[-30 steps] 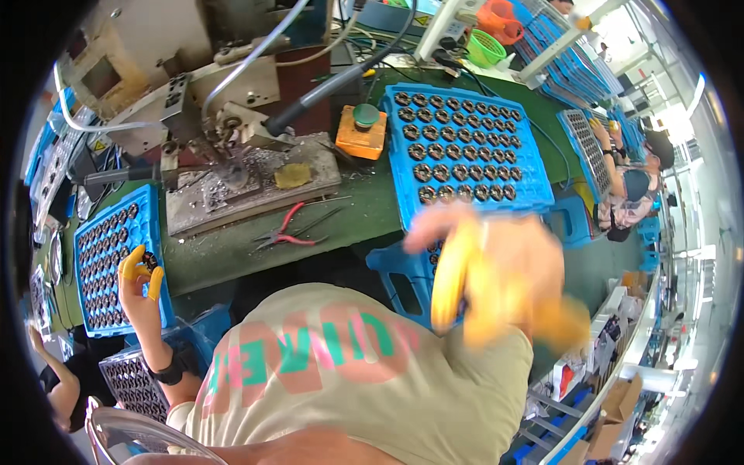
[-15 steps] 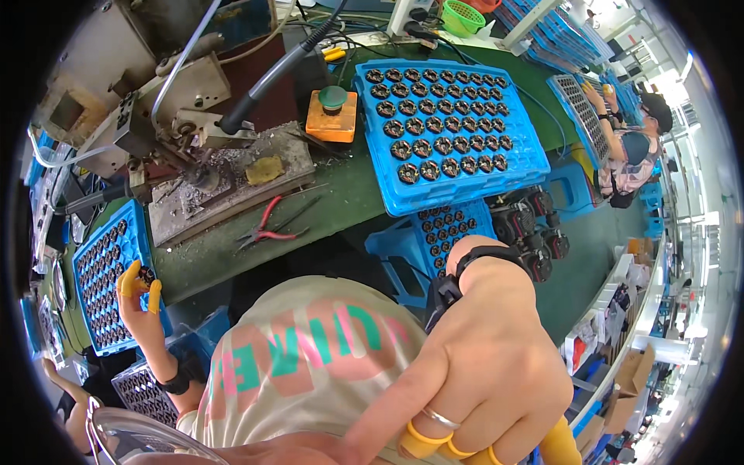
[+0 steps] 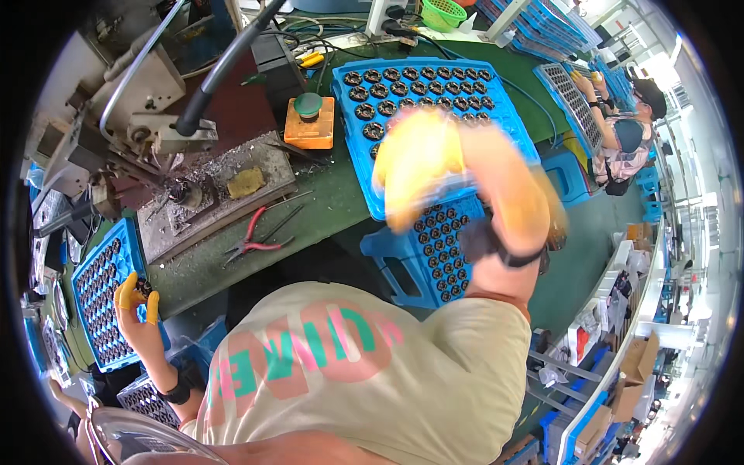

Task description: Assembling small electronic components using an automated machine and hand tools.

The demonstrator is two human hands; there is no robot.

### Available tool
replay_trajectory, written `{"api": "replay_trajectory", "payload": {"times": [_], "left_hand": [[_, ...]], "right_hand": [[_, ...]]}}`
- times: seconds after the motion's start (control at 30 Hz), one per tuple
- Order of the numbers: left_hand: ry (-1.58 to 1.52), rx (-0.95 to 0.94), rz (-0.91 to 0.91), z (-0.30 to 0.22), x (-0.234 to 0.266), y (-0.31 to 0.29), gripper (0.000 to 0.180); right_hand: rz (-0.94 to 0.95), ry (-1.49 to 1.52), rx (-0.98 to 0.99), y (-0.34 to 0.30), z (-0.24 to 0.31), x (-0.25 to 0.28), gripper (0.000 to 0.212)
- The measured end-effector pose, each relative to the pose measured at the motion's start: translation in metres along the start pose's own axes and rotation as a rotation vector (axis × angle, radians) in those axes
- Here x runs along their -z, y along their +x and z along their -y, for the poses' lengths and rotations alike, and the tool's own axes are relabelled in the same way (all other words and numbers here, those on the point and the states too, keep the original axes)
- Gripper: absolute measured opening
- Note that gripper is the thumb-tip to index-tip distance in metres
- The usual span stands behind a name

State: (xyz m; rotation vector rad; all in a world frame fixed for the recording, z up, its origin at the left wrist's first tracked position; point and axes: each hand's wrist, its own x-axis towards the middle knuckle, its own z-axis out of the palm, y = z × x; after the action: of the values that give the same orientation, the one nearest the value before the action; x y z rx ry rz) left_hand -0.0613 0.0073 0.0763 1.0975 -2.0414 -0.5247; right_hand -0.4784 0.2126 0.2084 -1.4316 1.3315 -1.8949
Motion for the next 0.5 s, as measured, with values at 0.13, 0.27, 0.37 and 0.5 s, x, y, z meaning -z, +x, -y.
{"api": "replay_trajectory", "payload": {"times": [0.13,0.27,0.37,0.5], "left_hand": [[0.021,-0.002,-0.035,0.001,0.007,-0.006,0.049],[0.059,-0.007,-0.032,0.006,0.008,-0.003,0.049],[0.064,0.002,-0.026,0.006,0.01,-0.004,0.049],[0.024,0.032,-0.066,0.004,0.012,-0.004,0.05]], "right_hand": [[-0.096,-1.369,-0.194,0.038,-0.11,0.184,0.049],[-0.15,-1.242,-0.445,0.019,-0.15,0.264,0.052],[-0.123,-1.116,-0.501,0.017,-0.143,0.257,0.055],[-0.208,-1.084,-0.173,0.022,-0.119,0.221,0.052]]}}
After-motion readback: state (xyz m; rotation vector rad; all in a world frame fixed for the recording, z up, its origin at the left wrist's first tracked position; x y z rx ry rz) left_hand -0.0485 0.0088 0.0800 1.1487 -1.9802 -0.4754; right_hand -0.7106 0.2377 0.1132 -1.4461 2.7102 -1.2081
